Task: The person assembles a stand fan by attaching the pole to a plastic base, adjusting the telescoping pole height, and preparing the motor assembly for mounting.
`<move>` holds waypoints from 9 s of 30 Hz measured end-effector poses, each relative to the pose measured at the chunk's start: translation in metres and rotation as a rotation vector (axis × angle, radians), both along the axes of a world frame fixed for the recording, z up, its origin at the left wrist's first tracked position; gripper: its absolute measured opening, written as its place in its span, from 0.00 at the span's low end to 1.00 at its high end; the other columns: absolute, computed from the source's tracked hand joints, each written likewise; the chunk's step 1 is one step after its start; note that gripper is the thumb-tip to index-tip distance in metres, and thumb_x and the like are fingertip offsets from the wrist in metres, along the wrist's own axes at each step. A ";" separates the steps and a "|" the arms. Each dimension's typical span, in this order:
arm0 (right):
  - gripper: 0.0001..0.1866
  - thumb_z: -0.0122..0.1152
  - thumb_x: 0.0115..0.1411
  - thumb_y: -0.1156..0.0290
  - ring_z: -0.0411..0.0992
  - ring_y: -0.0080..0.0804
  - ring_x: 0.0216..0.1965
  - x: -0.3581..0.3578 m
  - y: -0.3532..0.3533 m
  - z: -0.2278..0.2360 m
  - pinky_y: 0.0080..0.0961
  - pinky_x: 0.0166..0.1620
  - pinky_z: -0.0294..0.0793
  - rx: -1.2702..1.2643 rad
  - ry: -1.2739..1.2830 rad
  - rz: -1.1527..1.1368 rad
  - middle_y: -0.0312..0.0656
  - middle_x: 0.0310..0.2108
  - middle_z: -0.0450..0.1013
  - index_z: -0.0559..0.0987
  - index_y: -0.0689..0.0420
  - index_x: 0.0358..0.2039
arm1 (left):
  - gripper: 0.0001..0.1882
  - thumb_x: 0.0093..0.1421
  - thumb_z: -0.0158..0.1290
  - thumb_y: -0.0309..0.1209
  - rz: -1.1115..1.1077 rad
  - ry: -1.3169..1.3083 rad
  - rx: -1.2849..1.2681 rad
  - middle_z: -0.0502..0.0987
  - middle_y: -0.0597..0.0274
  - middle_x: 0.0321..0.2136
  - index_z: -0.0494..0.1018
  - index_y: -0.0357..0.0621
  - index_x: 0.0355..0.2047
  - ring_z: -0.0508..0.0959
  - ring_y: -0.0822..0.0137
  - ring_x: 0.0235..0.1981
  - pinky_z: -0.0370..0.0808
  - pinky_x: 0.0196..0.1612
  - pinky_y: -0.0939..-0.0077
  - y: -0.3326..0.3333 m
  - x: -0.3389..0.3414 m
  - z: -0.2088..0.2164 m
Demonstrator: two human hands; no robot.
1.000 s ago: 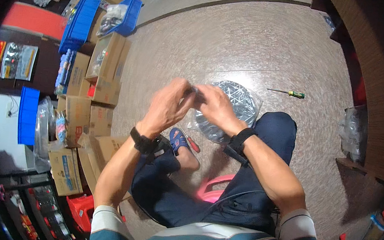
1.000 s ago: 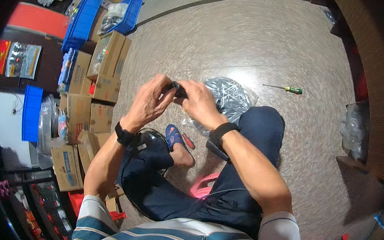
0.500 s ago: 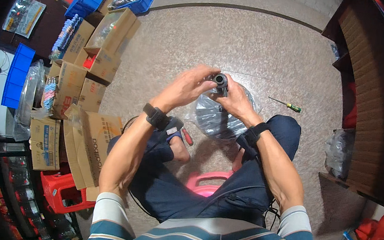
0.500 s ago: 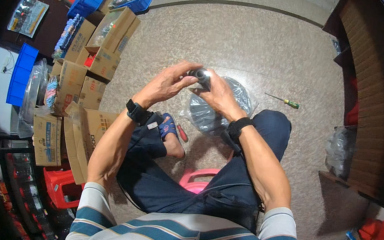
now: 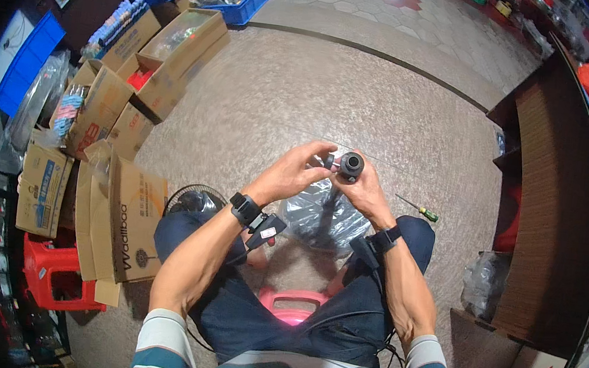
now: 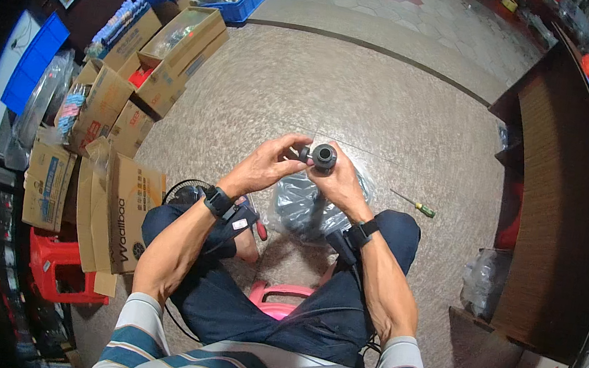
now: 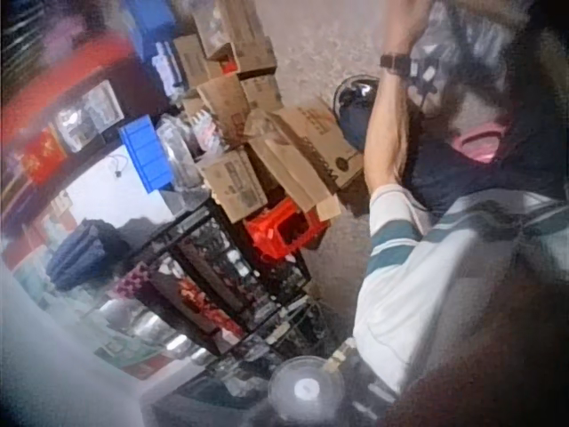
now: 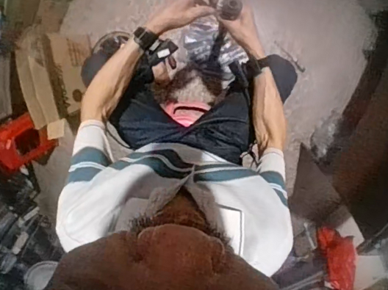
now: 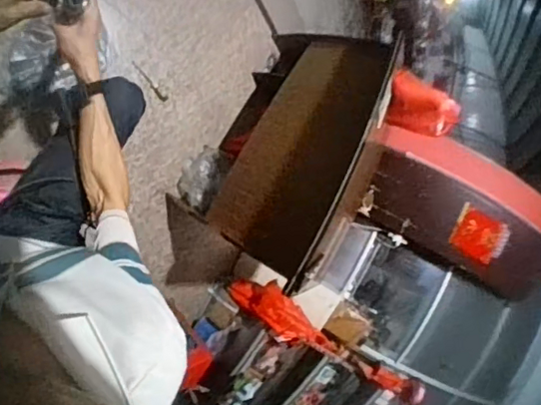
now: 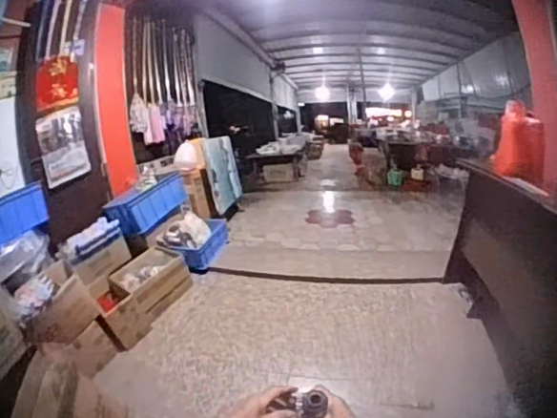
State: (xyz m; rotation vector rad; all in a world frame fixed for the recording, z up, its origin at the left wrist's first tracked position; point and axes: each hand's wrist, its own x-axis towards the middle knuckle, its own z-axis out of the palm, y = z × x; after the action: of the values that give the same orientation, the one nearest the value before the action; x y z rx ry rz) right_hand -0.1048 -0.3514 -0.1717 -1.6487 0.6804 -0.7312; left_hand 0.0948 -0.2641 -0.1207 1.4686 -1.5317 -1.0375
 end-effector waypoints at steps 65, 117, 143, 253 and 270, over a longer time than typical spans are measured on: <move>0.24 0.70 0.53 0.83 0.77 0.56 0.46 -0.034 0.037 -0.003 0.45 0.48 0.77 -0.150 0.001 0.155 0.54 0.42 0.74 0.72 0.60 0.50 | 0.22 0.79 0.50 0.46 0.455 0.573 0.344 0.78 0.65 0.30 0.74 0.36 0.54 0.79 0.76 0.28 0.75 0.33 0.82 0.070 -0.065 -0.036; 0.17 0.71 0.63 0.67 0.84 0.48 0.41 -0.037 0.033 -0.010 0.41 0.41 0.80 -0.073 0.147 -0.038 0.56 0.37 0.81 0.75 0.61 0.45 | 0.15 0.65 0.64 0.30 0.024 -0.644 -0.344 0.77 0.52 0.37 0.76 0.39 0.49 0.81 0.49 0.36 0.78 0.39 0.57 0.023 -0.084 0.027; 0.16 0.68 0.53 0.78 0.80 0.56 0.38 -0.054 0.034 -0.007 0.46 0.41 0.76 0.002 0.042 0.004 0.56 0.33 0.79 0.73 0.62 0.41 | 0.09 0.69 0.63 0.28 0.064 -0.463 -0.300 0.79 0.67 0.29 0.78 0.34 0.44 0.76 0.81 0.28 0.73 0.30 0.82 0.019 -0.099 0.129; 0.14 0.64 0.71 0.75 0.83 0.35 0.53 -0.032 0.068 0.061 0.32 0.54 0.84 -0.172 0.009 -0.142 0.46 0.48 0.84 0.79 0.64 0.56 | 0.19 0.73 0.58 0.39 0.240 0.458 -0.124 0.79 0.64 0.34 0.75 0.36 0.55 0.79 0.77 0.31 0.80 0.31 0.80 0.061 -0.051 -0.054; 0.14 0.64 0.71 0.76 0.83 0.35 0.53 -0.034 0.068 0.065 0.32 0.54 0.84 -0.185 0.014 -0.107 0.45 0.49 0.83 0.79 0.64 0.55 | 0.17 0.71 0.60 0.36 0.203 0.268 -0.201 0.77 0.66 0.29 0.78 0.39 0.54 0.76 0.77 0.28 0.75 0.33 0.78 0.057 -0.051 -0.059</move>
State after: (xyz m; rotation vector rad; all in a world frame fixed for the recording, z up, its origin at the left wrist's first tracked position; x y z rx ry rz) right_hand -0.1387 -0.2830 -0.1063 -1.7973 0.7326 -0.8824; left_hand 0.0441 -0.2067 -0.1796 1.2608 -1.2309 -0.8916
